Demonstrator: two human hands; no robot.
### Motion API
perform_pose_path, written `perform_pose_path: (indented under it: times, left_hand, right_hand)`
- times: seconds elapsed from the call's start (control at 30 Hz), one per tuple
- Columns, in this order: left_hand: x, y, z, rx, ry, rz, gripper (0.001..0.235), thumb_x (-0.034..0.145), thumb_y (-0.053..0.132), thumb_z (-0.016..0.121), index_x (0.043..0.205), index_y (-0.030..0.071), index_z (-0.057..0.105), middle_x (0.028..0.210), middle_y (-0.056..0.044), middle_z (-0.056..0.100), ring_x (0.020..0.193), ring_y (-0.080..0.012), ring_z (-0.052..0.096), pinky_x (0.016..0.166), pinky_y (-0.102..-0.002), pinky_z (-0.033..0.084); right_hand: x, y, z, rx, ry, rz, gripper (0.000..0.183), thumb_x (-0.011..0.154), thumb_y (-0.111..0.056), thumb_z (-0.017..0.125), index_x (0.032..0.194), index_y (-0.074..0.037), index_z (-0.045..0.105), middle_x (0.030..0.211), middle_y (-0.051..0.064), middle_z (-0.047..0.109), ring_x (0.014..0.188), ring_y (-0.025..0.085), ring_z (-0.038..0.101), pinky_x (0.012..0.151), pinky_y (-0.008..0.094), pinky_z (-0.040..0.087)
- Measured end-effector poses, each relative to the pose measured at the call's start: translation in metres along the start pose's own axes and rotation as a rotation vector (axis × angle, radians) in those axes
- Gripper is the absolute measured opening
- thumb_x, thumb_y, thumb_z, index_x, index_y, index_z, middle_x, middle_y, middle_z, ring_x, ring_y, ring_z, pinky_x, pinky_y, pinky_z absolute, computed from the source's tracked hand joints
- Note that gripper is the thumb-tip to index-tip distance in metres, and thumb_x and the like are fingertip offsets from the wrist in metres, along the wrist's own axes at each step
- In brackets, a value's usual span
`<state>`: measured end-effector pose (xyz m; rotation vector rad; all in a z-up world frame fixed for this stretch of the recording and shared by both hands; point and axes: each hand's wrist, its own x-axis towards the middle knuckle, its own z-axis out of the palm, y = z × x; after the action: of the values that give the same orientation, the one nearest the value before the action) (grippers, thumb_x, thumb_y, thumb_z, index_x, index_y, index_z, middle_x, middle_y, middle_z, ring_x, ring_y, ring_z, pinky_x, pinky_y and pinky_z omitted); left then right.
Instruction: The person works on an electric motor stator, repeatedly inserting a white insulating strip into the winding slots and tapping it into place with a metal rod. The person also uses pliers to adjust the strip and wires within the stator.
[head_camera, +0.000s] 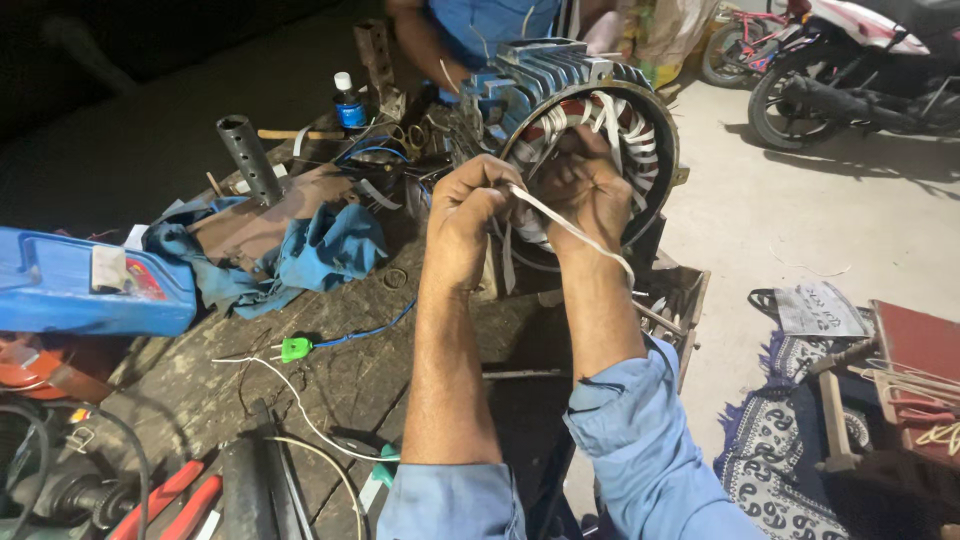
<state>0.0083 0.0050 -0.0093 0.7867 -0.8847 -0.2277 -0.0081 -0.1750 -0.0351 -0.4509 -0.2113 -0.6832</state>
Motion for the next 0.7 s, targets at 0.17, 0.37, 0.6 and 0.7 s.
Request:
perform_pose_path:
  times: [0.17, 0.37, 0.6, 0.7]
  left_hand:
    - [0.004, -0.001, -0.004, 0.116, -0.004, 0.069, 0.019, 0.085, 0.009, 0.052, 0.093, -0.003, 0.065, 0.085, -0.005, 0.061, 0.077, -0.0117, 0.053, 0.071, -0.026, 0.042]
    - [0.003, 0.002, 0.002, 0.061, 0.029, 0.02, 0.019, 0.085, 0.01, 0.052, 0.093, -0.002, 0.065, 0.082, -0.005, 0.063, 0.073, -0.0132, 0.057, 0.07, -0.028, 0.046]
    - [0.002, 0.005, 0.013, 0.169, -0.008, 0.002, 0.014, 0.086, 0.004, 0.051, 0.09, -0.002, 0.063, 0.082, -0.003, 0.062, 0.074, -0.0107, 0.055, 0.069, -0.027, 0.045]
    - [0.003, 0.004, 0.015, 0.209, -0.009, 0.001, 0.015, 0.084, 0.002, 0.05, 0.091, -0.002, 0.064, 0.081, -0.003, 0.06, 0.074, -0.0093, 0.052, 0.068, -0.025, 0.042]
  right_hand:
    - [-0.011, 0.005, 0.006, -0.264, 0.024, -0.178, 0.036, 0.085, 0.006, 0.055, 0.117, 0.002, 0.07, 0.1, 0.013, 0.07, 0.08, 0.018, 0.065, 0.072, 0.028, 0.052]
    - [-0.014, 0.014, 0.013, -0.573, -0.053, -0.724, 0.025, 0.095, 0.004, 0.08, 0.116, -0.005, 0.068, 0.106, 0.006, 0.068, 0.091, 0.014, 0.064, 0.08, 0.027, 0.052]
    - [0.005, 0.005, 0.007, -1.239, 0.009, -1.158, 0.019, 0.099, 0.008, 0.078, 0.115, -0.003, 0.076, 0.111, 0.007, 0.076, 0.101, 0.017, 0.072, 0.093, 0.029, 0.056]
    - [0.002, -0.002, 0.001, -0.767, 0.004, -0.866, 0.013, 0.096, 0.003, 0.079, 0.108, 0.002, 0.074, 0.109, 0.01, 0.072, 0.099, 0.017, 0.066, 0.091, 0.029, 0.054]
